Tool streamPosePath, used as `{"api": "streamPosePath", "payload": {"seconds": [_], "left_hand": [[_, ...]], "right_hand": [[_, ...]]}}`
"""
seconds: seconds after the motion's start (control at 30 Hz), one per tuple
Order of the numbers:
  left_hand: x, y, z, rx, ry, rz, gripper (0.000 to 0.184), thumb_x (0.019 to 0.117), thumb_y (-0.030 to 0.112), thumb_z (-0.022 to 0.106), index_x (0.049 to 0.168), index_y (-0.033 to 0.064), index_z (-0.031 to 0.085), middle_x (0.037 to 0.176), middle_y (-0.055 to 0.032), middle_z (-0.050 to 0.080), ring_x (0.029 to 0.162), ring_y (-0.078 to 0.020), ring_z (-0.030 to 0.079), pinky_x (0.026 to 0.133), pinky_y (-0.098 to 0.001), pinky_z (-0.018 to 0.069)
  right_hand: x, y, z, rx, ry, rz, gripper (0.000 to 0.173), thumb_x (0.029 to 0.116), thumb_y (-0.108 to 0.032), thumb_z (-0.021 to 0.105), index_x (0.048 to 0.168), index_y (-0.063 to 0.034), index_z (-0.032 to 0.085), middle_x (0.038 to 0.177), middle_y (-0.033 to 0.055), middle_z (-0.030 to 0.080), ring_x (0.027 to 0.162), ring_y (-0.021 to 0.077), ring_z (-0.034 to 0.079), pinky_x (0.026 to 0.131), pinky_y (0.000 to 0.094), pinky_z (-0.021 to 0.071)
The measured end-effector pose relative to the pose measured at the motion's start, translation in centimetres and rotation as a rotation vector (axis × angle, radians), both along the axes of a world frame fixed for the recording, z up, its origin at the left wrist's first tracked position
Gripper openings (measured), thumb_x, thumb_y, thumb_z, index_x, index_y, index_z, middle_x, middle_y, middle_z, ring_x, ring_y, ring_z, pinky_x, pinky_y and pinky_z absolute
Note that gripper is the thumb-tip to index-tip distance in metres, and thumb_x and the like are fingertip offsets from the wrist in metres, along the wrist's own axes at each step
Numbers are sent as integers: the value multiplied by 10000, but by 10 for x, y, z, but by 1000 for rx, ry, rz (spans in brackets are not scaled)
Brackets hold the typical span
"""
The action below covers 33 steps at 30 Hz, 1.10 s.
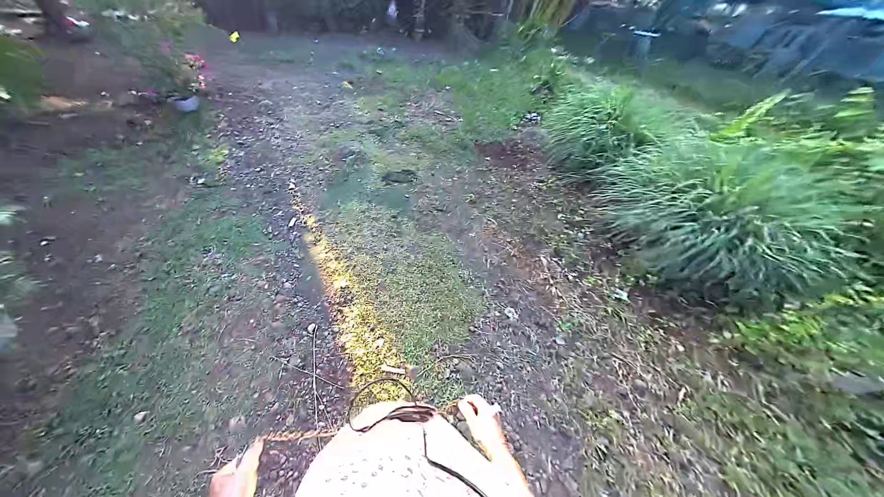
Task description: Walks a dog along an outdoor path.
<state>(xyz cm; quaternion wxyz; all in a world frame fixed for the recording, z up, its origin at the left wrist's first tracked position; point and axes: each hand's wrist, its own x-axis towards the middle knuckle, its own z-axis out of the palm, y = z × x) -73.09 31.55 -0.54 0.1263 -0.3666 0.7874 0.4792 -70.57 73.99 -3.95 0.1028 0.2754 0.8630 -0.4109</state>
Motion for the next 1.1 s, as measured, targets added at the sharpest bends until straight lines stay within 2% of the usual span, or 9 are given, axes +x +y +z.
{"api": "streamPosePath", "payload": {"seconds": [0.17,0.23,0.4,0.53,0.6,0.77,0.9,1.0,1.1], "left_hand": [[-111,66,35,36,42,45,356,1066,250,552,879,-44,622,610,17,406,495,-70,384,520,-258,389],[-148,84,35,50,43,18,335,1059,231,563,835,-15,610,590,42,402,475,-43,382,494,-222,383],[-228,132,9,86,-79,-223,362,1063,232,566,857,-56,644,632,-8,447,539,-82,392,568,-283,383],[-316,158,-14,67,7,-350,372,1045,216,601,840,-89,663,663,-75,536,615,-124,459,668,-364,426],[-374,165,-21,26,99,-370,404,1037,240,602,761,-54,624,634,-40,494,601,-113,450,651,-360,415],[-510,164,1,-158,46,-327,541,1056,370,556,848,-115,675,856,-290,654,881,-414,634,855,-617,446],[-559,128,40,-322,-55,-131,633,1095,387,450,845,-159,649,912,-369,645,968,-503,629,890,-673,417],[-568,136,41,-316,-50,-154,628,1082,350,446,739,-153,601,757,-314,613,802,-448,622,801,-649,441],[-624,177,37,-274,71,-125,583,1048,323,473,600,-50,497,571,-128,491,595,-247,515,648,-503,430]], "right_hand": [[-100,54,29,8,72,-21,277,1029,-114,584,1157,112,677,1075,290,705,1037,388,685,986,520,500],[-133,67,29,-9,92,-45,269,1028,-97,586,1156,122,675,1074,298,702,1020,385,685,977,512,500],[-207,85,7,-55,69,-75,267,1025,-119,592,1147,102,681,1022,264,710,928,346,689,918,514,522],[-283,104,-20,-68,20,-81,285,1021,-121,606,1167,113,676,1086,296,704,1040,399,683,990,544,495],[-329,111,-28,-76,-61,-70,287,1031,-121,596,1187,108,670,1136,306,693,1109,420,666,1039,552,473],[-460,133,-34,-89,-81,-28,273,1033,-110,577,1167,112,664,1069,299,691,1017,392,670,959,546,499],[-558,152,-54,-80,-18,-23,285,1035,-117,570,1150,127,662,1046,314,690,998,421,671,939,588,497],[-647,159,-55,-80,-129,49,304,1054,-143,550,1199,102,656,1102,308,686,1055,425,665,972,585,491],[-746,163,-58,-94,-188,151,320,1065,-148,530,1232,103,637,1135,307,675,1068,411,659,982,558,490]]}}
